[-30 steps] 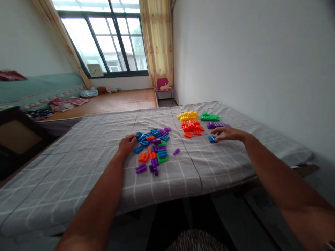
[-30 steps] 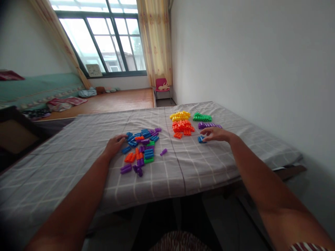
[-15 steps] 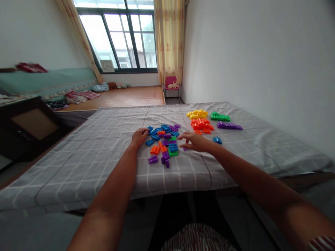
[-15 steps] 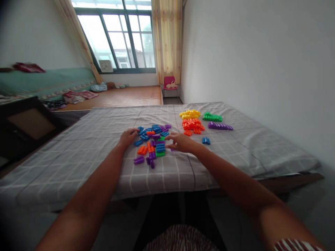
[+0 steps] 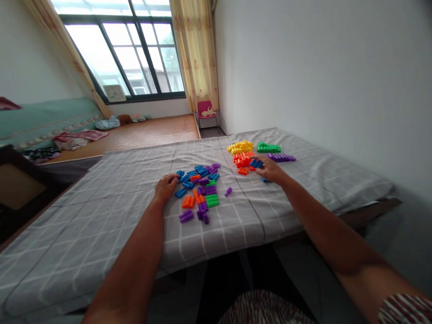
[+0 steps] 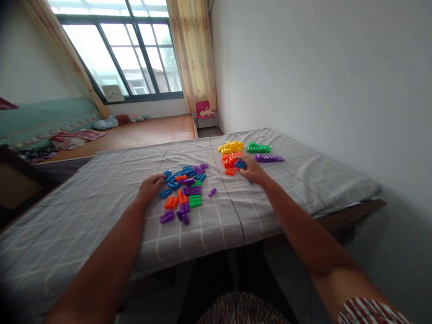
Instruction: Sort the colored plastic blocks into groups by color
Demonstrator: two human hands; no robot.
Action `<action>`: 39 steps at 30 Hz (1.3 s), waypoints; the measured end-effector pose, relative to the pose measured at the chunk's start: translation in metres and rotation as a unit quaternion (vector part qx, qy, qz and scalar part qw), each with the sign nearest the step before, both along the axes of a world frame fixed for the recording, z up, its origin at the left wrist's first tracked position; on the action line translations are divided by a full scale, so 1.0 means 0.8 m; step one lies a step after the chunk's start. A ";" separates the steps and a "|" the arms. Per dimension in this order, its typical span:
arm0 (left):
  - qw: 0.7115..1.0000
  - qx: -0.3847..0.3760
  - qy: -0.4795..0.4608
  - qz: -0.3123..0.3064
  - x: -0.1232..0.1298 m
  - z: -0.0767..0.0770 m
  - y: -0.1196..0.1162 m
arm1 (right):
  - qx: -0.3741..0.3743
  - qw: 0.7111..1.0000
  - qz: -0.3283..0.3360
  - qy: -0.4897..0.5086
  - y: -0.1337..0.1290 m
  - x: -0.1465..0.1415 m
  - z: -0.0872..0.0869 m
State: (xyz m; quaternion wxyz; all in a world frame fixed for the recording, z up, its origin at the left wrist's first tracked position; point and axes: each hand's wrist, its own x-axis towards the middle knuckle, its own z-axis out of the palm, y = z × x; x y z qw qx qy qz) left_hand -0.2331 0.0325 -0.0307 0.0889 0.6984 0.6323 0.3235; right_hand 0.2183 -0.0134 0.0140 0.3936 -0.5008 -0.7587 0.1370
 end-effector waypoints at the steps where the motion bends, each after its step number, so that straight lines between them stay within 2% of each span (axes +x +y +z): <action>1: 1.000 -0.002 0.001 -0.002 0.000 0.000 0.000 | -0.026 0.999 -0.035 0.025 0.001 0.033 -0.003; 2: 1.000 -0.002 0.002 -0.005 0.000 0.001 0.001 | -0.050 0.996 -0.049 0.046 0.000 0.063 -0.007; 4: 1.000 -0.001 0.008 -0.009 0.000 0.002 0.001 | -0.108 0.992 -0.029 0.060 -0.005 0.110 -0.020; 6: 1.000 0.000 0.015 -0.007 -0.001 0.002 0.002 | -0.164 0.984 0.027 0.058 -0.013 0.137 -0.034; 8: 1.000 0.001 0.019 -0.003 -0.002 0.002 0.002 | -0.195 0.976 0.077 0.052 -0.019 0.149 -0.045; 11: 1.000 0.005 0.018 -0.003 -0.003 0.001 0.003 | -0.193 0.977 0.085 0.043 -0.023 0.151 -0.054; 14: 1.000 0.008 0.018 0.000 -0.004 0.000 0.003 | -0.184 0.981 0.057 0.028 -0.022 0.147 -0.054; 17: 1.000 0.005 0.017 0.008 -0.005 -0.001 0.003 | -0.182 0.980 0.071 0.028 -0.019 0.137 -0.052; 21: 1.000 0.004 0.016 0.001 -0.007 -0.004 0.007 | -0.198 0.975 0.096 0.033 -0.016 0.125 -0.046; 24: 1.000 0.008 0.011 -0.002 -0.007 -0.008 0.009 | -0.201 0.977 0.063 0.003 -0.014 0.116 -0.032; 27: 1.000 0.014 -0.001 -0.007 -0.006 -0.011 0.011 | -0.152 0.988 0.032 -0.013 -0.010 0.093 -0.016; 30: 1.000 0.019 -0.019 0.006 -0.004 -0.012 0.009 | -0.110 0.992 0.060 -0.007 -0.007 0.044 -0.009; 36: 0.999 0.004 0.002 0.047 0.006 -0.003 -0.001 | -0.076 0.982 0.164 -0.058 -0.021 -0.071 -0.022; 39: 0.998 -0.037 0.033 0.032 0.013 0.010 -0.003 | -0.056 0.977 0.188 -0.079 -0.031 -0.113 -0.025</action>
